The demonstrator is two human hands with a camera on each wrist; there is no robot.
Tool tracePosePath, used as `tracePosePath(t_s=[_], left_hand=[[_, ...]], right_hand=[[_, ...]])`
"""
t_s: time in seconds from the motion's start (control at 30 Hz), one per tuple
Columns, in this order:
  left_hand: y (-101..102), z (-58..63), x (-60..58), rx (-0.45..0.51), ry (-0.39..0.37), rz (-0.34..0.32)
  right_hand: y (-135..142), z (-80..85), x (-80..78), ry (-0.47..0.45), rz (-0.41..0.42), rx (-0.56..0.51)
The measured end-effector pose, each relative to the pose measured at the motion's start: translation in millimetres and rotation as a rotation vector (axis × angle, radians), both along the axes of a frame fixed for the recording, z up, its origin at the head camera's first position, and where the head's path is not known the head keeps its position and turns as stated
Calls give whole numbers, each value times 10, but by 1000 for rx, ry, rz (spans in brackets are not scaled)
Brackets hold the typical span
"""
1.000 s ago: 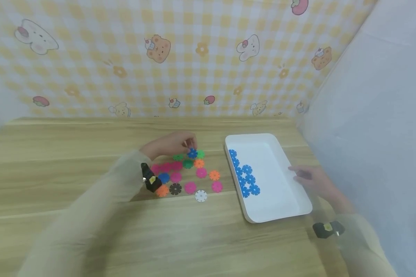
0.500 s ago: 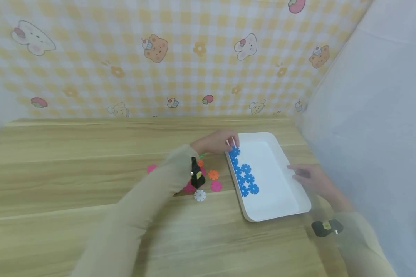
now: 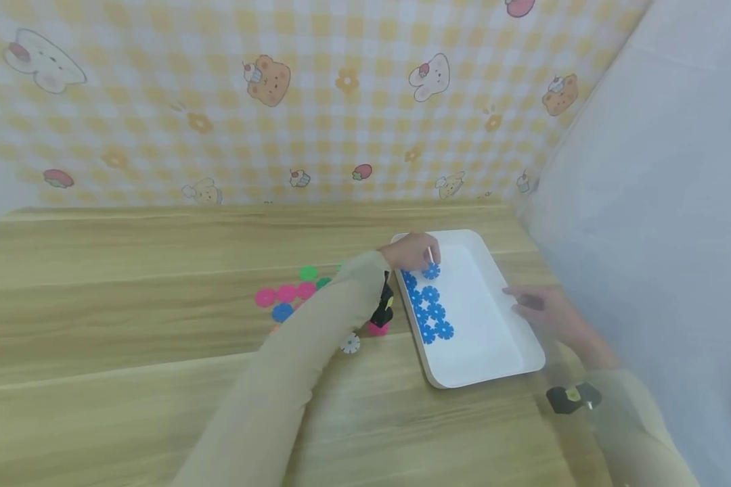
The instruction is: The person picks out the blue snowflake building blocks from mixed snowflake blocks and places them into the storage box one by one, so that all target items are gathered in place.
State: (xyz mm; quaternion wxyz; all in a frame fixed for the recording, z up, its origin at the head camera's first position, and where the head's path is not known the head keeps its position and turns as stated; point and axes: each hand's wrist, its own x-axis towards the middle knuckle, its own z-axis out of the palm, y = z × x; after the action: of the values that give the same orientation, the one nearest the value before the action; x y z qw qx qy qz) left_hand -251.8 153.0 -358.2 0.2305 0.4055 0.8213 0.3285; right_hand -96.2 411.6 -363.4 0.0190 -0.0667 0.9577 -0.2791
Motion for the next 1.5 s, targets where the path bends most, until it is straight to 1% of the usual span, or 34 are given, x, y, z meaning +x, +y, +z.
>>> tracePosePath(t_s=[0.2,0.27,0.4,0.6,0.77,0.9,1.07,1.13,1.27,1.4,1.5], left_hand=[[18,-47,-4,-62,-34,31],[22,-60,-4,-70,-25,36],[32,-71,-7,-88,17,32],[43,-59,-12,-129,58,26],[58,-94,-22,-156,87,10],[66,-128,-35,-140,96,2],[28,-113,-54,-62,117,3],[-13,-93,-64,-30,121,2],[-172,2,-63,11,128,-25],[-417,104,-35,30,164,-50],[-623,124,-14,40,188,-33]], right_hand=[[-25,1,-1,13,4,0],[-26,1,-1,12,1,2],[-26,2,1,25,2,-6],[-19,2,2,34,-5,-17],[-12,-4,4,28,-7,-21],[-10,-10,8,22,-9,-23],[-14,-12,4,11,-8,-24],[-15,-11,-2,-1,-12,-22],[-11,-7,-7,-33,-31,-16],[3,-13,-5,-41,-38,-12],[17,-27,-4,-21,-26,-5]])
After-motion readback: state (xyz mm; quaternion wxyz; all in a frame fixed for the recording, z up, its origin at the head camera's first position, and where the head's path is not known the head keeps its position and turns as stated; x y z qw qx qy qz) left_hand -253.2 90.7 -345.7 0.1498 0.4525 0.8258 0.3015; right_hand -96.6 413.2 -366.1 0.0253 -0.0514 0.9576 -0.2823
